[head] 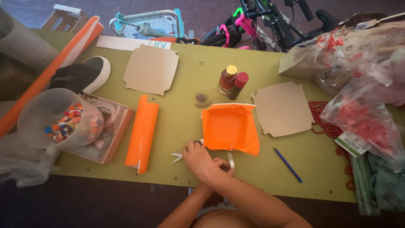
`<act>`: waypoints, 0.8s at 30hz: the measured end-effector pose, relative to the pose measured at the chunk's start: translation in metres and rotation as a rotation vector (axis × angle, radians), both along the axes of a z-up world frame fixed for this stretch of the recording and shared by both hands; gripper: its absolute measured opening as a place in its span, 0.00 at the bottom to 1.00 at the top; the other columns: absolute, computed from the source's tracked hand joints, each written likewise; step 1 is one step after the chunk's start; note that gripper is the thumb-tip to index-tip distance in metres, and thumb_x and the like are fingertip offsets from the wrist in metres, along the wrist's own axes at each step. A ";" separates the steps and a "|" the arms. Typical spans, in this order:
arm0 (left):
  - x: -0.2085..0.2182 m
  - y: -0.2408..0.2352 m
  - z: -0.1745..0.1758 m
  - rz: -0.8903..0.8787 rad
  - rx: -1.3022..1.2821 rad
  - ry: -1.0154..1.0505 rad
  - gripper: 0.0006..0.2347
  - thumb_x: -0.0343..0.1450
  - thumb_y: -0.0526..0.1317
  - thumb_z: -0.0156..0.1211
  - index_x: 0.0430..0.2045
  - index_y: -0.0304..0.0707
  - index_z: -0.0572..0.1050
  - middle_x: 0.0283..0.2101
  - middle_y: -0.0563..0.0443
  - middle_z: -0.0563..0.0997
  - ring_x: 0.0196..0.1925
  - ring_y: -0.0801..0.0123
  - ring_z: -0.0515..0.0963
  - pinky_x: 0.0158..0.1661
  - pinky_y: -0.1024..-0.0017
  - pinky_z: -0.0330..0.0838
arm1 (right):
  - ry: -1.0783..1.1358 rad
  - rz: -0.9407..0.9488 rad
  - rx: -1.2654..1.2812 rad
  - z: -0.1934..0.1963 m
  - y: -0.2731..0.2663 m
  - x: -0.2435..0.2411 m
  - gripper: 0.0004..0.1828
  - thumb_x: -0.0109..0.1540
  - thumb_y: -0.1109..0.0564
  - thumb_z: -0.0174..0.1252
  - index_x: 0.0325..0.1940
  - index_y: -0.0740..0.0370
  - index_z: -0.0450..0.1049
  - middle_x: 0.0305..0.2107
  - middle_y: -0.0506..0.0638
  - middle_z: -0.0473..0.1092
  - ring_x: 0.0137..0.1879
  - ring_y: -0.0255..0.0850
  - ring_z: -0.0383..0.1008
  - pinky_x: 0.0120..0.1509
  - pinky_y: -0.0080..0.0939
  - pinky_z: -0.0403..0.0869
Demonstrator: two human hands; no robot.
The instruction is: Assembling a small orange cardboard box by folding the template and securing it with tape.
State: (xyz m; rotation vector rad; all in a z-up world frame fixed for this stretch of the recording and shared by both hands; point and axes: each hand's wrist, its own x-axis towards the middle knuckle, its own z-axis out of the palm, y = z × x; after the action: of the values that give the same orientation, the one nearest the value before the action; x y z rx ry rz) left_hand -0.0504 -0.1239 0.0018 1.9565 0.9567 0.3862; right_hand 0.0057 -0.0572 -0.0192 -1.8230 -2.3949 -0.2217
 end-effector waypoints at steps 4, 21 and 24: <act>0.026 0.015 0.000 0.003 -0.021 -0.013 0.09 0.67 0.47 0.66 0.33 0.46 0.84 0.38 0.56 0.84 0.40 0.67 0.81 0.41 0.68 0.74 | 0.076 0.048 0.152 -0.017 0.007 0.003 0.05 0.61 0.62 0.55 0.32 0.56 0.75 0.27 0.53 0.62 0.30 0.49 0.68 0.33 0.48 0.66; 0.017 0.027 -0.008 0.021 -0.124 -0.069 0.09 0.67 0.49 0.70 0.32 0.47 0.83 0.37 0.59 0.84 0.39 0.70 0.80 0.40 0.72 0.74 | 1.241 0.191 -0.899 0.130 -0.124 0.169 0.23 0.65 0.59 0.55 0.66 0.57 0.70 0.53 0.46 0.72 0.51 0.34 0.72 0.55 0.33 0.71; 0.017 0.028 -0.001 0.027 -0.066 -0.087 0.06 0.67 0.45 0.70 0.30 0.48 0.83 0.36 0.59 0.86 0.39 0.72 0.81 0.41 0.68 0.75 | 1.526 -0.011 -1.210 0.048 -0.158 0.232 0.35 0.62 0.53 0.68 0.69 0.64 0.63 0.56 0.56 0.74 0.57 0.42 0.78 0.62 0.41 0.78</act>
State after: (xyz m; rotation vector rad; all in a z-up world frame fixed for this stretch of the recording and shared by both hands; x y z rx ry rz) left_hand -0.0336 -0.0961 0.0007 1.8538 0.9296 0.4457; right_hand 0.2380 -0.2157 0.0288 -1.1568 -1.2060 2.0715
